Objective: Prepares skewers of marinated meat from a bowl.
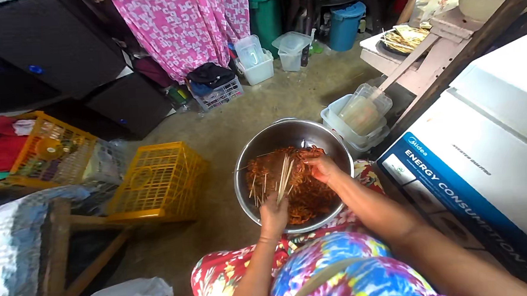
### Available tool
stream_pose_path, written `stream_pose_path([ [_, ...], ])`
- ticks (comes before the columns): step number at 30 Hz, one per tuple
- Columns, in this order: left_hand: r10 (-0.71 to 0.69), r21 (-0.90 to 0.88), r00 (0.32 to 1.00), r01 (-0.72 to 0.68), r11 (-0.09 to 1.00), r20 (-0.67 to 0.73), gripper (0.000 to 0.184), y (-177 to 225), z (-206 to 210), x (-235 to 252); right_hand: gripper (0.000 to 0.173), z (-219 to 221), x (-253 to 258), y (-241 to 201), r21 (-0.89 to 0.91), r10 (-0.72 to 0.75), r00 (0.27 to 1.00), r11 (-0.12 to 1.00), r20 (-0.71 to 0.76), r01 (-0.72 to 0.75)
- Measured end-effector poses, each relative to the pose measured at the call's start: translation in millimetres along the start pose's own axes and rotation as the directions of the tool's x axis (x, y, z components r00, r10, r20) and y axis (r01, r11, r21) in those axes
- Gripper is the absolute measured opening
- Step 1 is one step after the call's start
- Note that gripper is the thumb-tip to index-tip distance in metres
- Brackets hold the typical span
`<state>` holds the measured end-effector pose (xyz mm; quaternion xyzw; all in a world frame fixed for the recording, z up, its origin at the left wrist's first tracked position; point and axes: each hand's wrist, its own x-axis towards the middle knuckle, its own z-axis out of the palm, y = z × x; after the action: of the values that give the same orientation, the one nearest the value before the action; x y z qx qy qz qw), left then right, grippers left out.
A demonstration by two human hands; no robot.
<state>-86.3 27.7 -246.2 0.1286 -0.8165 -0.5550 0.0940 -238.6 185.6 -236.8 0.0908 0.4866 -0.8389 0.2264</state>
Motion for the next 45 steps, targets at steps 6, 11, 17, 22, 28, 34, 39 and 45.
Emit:
stream_pose_path([
  [6,-0.007,-0.025,1.000,0.007,1.000,-0.016,0.018,-1,0,0,0.023,-1,1,2,-0.090,-0.005,1.000,0.996,-0.004,0.004],
  [11,0.000,-0.026,1.000,0.000,1.000,-0.009,0.017,-1,0,0,0.020,0,-1,3,-0.157,0.029,0.999,0.987,0.027,-0.025],
  [17,-0.007,-0.017,1.000,0.006,1.000,-0.009,0.017,-1,0,0,0.015,2,-7,1,-0.314,0.045,0.996,0.949,0.075,-0.019],
  [22,-0.009,0.012,1.000,0.009,1.000,-0.014,0.016,-1,1,0,0.016,3,-10,3,-0.526,-0.040,0.988,0.843,0.147,0.113],
  [28,-0.032,0.024,0.999,0.033,0.999,-0.033,0.018,1,1,0,0.021,4,-11,5,-0.409,0.068,0.981,0.913,0.183,0.013],
  [34,-0.032,-0.019,0.999,0.032,0.999,-0.032,0.018,2,1,0,0.032,18,-24,14,-0.301,0.274,0.954,0.926,0.120,-0.228],
  [39,-0.012,-0.018,0.999,0.012,1.000,-0.052,0.018,-2,2,0,0.045,23,-28,20,-0.295,0.296,0.947,0.923,0.128,-0.249],
  [45,-0.025,-0.015,0.998,0.024,1.000,-0.055,0.018,-1,3,0,0.047,24,-30,24,-0.325,0.326,0.929,0.910,0.176,-0.258],
])
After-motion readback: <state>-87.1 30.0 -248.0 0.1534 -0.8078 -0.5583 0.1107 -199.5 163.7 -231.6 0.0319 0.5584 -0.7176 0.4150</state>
